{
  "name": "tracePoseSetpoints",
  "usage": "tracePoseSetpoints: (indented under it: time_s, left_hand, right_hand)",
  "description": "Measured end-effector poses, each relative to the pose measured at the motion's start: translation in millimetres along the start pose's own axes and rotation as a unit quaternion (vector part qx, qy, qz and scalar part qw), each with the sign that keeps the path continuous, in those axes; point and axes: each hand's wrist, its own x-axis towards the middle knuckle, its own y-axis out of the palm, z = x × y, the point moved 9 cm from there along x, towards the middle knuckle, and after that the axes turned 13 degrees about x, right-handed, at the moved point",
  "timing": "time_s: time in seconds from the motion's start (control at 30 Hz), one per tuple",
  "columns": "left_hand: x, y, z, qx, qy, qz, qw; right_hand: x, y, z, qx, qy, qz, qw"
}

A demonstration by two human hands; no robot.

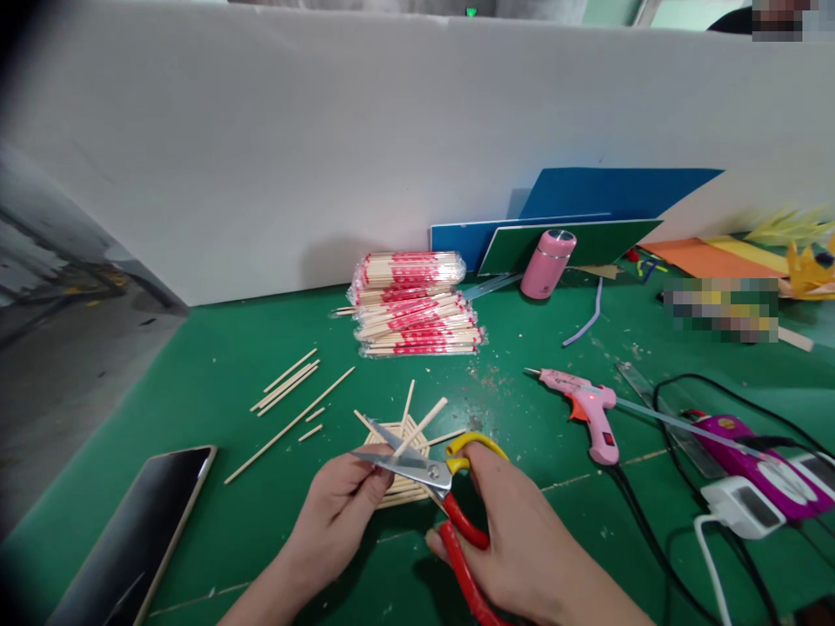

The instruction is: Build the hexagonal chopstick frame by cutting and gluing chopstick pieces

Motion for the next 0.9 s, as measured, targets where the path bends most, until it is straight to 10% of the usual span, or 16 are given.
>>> tracePoseSetpoints:
  time_s: [0.57,0.9]
  left_hand:
    - [-10.4,44.3,26.7,-0.378,-0.205,0.193,0.882]
    - [2.8,9.4,13.6,-0.147,-0.097,0.029,0.984]
  right_hand:
    - [-2.6,-1.7,4.5,-0.032,-0.014,0.041,0.999]
    - [4.5,1.8,0.1,0.021,0.003,0.005,1.0]
